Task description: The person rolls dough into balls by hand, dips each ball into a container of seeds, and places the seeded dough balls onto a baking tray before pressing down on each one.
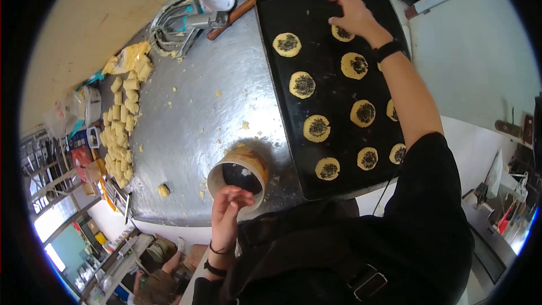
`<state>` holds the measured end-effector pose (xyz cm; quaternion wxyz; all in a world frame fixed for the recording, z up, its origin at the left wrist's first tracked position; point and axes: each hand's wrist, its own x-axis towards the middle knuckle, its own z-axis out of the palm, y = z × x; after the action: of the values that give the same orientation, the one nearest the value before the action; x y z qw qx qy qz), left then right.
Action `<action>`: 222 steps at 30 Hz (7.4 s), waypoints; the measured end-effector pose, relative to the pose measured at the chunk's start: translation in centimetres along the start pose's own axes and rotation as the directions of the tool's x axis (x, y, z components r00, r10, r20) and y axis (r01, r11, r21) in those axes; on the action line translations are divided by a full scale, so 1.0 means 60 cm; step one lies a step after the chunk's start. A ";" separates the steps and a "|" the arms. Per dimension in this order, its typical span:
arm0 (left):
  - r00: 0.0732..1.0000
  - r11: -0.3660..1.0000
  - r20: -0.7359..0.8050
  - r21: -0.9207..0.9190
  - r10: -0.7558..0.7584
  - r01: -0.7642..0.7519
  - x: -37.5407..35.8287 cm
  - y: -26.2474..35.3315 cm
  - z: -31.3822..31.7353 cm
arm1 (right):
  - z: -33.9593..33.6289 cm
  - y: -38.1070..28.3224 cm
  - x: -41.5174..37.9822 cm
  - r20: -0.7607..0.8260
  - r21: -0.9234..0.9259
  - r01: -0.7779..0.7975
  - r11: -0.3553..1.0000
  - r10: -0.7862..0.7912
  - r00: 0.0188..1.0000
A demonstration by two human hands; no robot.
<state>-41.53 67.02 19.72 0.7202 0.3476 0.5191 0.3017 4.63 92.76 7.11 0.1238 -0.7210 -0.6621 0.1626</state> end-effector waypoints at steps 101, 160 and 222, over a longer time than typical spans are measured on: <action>0.837 0.534 -0.351 -0.650 0.421 -0.541 -0.290 -0.082 -0.439 | 0.247 -1.082 -0.640 0.064 0.990 -0.121 -0.067 -0.551 0.832; 0.072 0.173 -0.229 0.461 0.971 -0.870 -0.410 0.010 -0.375 | 0.076 -1.133 -0.686 -0.658 0.752 0.360 -0.552 -0.659 0.365; 0.510 0.125 -0.624 -0.553 0.592 -0.823 -0.479 -0.141 -0.078 | 0.045 -0.880 -0.784 -0.296 0.642 0.766 -0.035 -0.933 0.205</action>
<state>-53.40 40.15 27.28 0.4809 0.1383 0.1711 0.8487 -48.02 50.73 28.74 0.3730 -0.0196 -0.8554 0.3589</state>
